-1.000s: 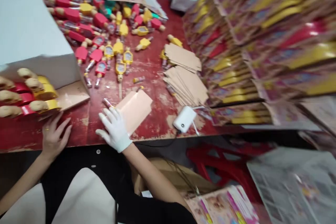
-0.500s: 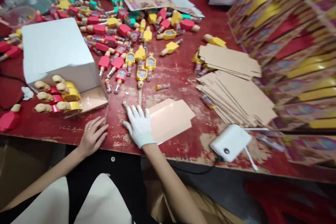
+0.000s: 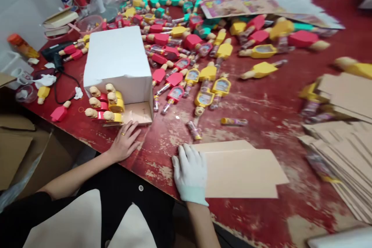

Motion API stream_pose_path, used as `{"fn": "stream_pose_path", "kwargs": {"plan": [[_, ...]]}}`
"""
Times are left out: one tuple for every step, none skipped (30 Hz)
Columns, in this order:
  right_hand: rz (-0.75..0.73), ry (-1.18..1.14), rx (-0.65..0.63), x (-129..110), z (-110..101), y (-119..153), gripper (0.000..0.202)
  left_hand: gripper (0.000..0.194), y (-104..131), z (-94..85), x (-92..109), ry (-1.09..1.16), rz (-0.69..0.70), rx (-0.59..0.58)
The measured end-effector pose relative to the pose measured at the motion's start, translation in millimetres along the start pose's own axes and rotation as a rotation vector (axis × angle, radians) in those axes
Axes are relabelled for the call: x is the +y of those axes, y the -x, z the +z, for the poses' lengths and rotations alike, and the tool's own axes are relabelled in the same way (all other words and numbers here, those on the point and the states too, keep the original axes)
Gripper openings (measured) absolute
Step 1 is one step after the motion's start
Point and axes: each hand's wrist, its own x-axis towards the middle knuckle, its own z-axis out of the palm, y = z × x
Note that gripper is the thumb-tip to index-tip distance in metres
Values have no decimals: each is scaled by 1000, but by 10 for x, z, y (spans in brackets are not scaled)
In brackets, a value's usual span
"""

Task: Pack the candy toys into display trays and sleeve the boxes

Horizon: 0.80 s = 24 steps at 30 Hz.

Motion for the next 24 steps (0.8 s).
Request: {"fn": "stream_pose_path", "kwargs": {"plan": [[-8,23,-2,3,17,15,37,46,10,23,8,-16,-10,-12],[-14,42,-3,5,29,23,36,46,19,41,18,-26,-16,-24],[-17,53,-2,6,36,26,36,46,26,52,28,-32,-23,-36],[-19,57,0,6,38,25,36,46,31,58,37,-34,-27,-44],[-18,56,3,5,36,22,36,46,35,60,44,-35,-30,-51],[-17,52,0,2,30,18,37,46,39,58,50,-35,-31,-54],[-15,47,-7,-2,23,15,37,46,43,55,56,-36,-31,-55],[-11,40,-14,-7,16,12,37,46,47,50,60,-35,-32,-55],[-6,32,-19,-12,11,10,37,47,51,45,64,-30,-34,-54],[1,24,-24,-17,8,9,37,48,53,39,66,-23,-38,-56],[8,17,-27,-21,8,8,37,49,52,33,67,-14,-43,-59],[18,13,-30,-24,11,9,37,51,45,25,65,-6,-51,-62],[27,9,-32,-27,15,11,37,54,31,15,59,0,-60,-64],[36,5,-33,-32,17,15,37,56,11,4,48,6,-69,-66],[44,-1,-35,-38,17,18,37,58,-18,-8,31,12,-78,-64],[49,-8,-37,-46,11,21,37,57,-52,-20,8,20,-82,-57],[49,-19,-35,-56,-1,21,38,56,-89,-29,-21,24,-81,-47],[43,-38,-28,-65,-19,14,38,54,-126,-33,-54,22,-71,-38],[34,-65,-16,-70,-41,-3,39,52,-160,-32,-91,11,-50,-35],[21,-96,2,-67,-66,-36,41,51,-187,-24,-128,-10,-23,-36],[5,-126,21,-49,-90,-87,43,50,-206,-10,-165,-40,11,-40],[-11,-150,43,-12,-109,-160,45,50,-215,7,-198,-72,43,-42],[-19,-166,62,50,-120,-257,46,50,-214,25,-227,-100,66,-38],[-18,-172,74,139,-122,-379,47,52,-206,40,-251,-120,77,-26]]}}
